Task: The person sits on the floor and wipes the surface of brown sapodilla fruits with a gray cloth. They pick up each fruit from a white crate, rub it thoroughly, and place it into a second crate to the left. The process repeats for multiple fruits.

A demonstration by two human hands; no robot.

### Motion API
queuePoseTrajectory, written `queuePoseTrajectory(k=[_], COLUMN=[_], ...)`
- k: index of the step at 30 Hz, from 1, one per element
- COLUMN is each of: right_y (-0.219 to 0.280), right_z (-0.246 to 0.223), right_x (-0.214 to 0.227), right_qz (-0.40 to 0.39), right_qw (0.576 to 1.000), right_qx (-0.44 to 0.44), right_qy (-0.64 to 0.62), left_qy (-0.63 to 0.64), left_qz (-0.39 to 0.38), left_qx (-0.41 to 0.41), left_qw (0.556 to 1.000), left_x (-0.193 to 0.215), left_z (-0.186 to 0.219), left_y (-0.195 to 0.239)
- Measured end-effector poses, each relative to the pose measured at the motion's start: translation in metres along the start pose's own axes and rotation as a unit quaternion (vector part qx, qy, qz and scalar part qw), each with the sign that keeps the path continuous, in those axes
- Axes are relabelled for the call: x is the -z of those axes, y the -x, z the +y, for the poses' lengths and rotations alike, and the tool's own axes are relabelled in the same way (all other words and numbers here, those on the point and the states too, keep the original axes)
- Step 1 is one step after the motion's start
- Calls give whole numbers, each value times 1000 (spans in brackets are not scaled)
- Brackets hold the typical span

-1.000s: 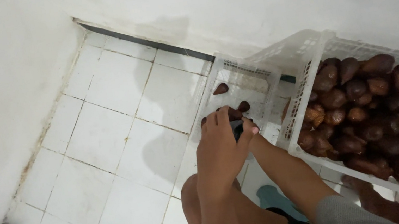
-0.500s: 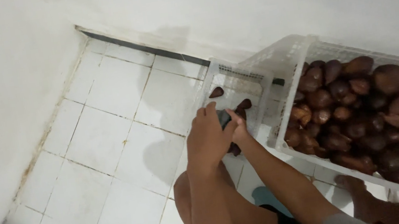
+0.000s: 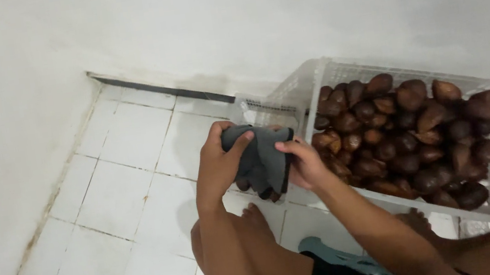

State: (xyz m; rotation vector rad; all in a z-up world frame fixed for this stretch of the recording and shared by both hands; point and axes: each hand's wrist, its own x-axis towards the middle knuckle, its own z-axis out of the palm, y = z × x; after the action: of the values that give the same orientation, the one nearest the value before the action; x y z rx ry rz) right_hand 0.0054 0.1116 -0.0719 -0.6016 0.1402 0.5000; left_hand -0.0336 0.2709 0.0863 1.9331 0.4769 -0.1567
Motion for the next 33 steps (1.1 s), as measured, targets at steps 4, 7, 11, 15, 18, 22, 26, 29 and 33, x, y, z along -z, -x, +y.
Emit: queuePoseTrajectory(k=[4,7,11,15,18,22,26,29,33], right_y=[33,69,122,142,99,99,113,139,155], right_z=[-55,-99,-132,-138,-136,-132,-142,-142,-138], right_x=[-6,-13,-43,-68,15,93,154,187,260], right_qz=[57,46,7,-43,-35,-46,-91,-11,75], right_qw=[973,864,718,715,836,950,939,943,957], right_qx=[70,238,400,301,128,4,-21,-33,-44], right_qy=[212,441,570,630,533,307,332,331,275], left_qy=[41,93,142,99,164,236,74,43,-24], left_qz=[19,67,46,-36,-148,-201,-190,-209,-157], left_qx=[-47,-40,-74,-149,-234,-275,-363,-393,-443], left_qw=[998,993,986,983,947,910,909,895,882], left_x=[-24,-39,-70,-113,-143,-174,-209,-241,-280], left_z=[-16,-9,-3,9,-3,-15,-8,-4,-5], left_y=[-9,-9,-8,1,-12,-29,-22,-14,-8])
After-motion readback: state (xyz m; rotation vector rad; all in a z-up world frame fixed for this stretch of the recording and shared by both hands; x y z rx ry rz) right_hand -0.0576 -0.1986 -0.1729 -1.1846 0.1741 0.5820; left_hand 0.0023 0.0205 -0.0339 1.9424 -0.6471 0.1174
